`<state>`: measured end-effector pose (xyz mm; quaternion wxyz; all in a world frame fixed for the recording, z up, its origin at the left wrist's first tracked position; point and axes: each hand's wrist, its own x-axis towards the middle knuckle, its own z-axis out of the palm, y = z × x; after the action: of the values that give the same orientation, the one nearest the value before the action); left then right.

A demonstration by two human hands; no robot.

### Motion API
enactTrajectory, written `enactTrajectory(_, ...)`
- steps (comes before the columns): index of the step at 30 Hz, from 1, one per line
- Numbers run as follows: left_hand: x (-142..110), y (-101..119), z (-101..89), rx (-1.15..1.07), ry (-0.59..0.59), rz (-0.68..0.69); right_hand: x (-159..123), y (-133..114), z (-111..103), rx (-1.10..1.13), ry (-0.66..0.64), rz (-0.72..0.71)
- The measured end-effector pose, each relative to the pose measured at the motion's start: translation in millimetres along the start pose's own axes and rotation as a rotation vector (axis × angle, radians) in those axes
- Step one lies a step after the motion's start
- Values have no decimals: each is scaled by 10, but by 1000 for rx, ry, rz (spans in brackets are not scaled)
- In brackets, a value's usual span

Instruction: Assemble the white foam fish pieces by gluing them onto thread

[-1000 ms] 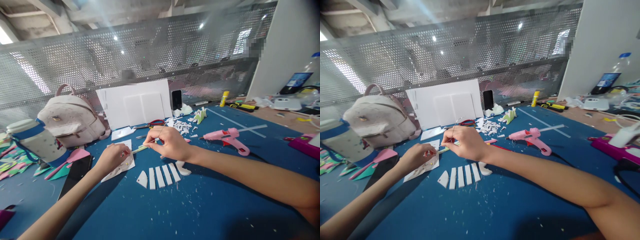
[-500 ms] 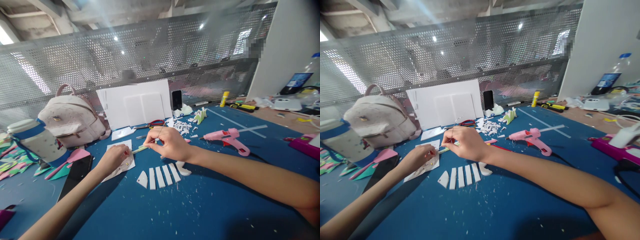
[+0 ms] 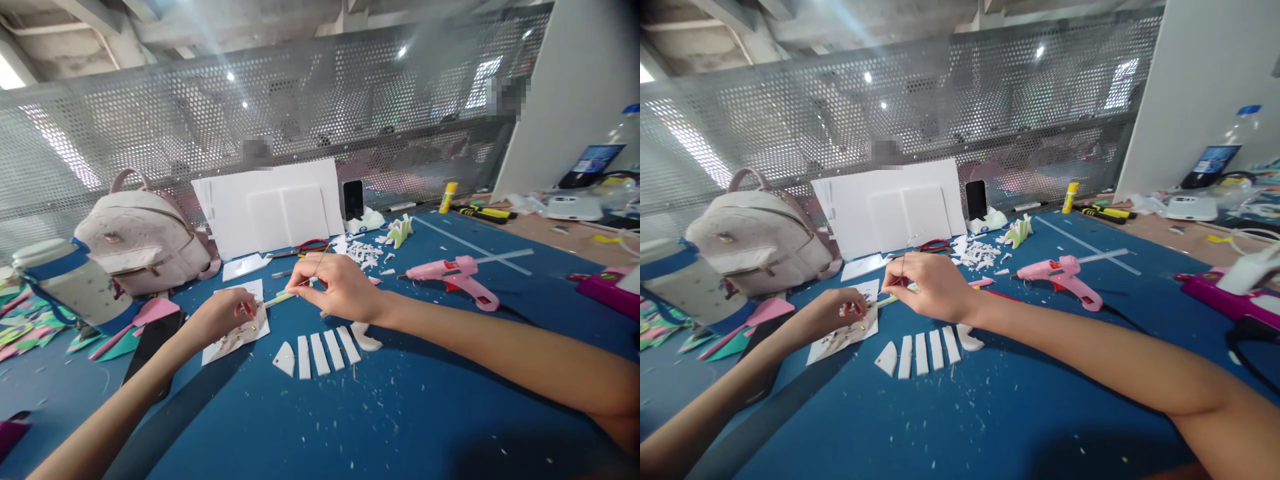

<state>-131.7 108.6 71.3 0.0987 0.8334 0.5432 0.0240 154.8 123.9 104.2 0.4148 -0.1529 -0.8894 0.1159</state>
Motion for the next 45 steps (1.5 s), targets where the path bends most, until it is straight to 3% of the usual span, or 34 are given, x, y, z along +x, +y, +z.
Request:
enactTrajectory(4,3,-2,11,-61,-98,50,-1,-2,13,-1,-8,4)
enactTrajectory(11,-10,-60,82,-137,-99,59,-7,10,14,1,-14,5)
enactTrajectory(15,5,9,57,-239,-10,65,-3,4,12,1,-14,5)
enactTrajectory(24,-48,482,12,-766,269,72,-7,19,27,1,-19,13)
enactTrajectory(30,-111,693,-18,-928,382,42,-10,12,34,0,-19,8)
enactTrajectory(45,-110,736,-27,-1002,408,10,-20,11,41,-22,-26,7)
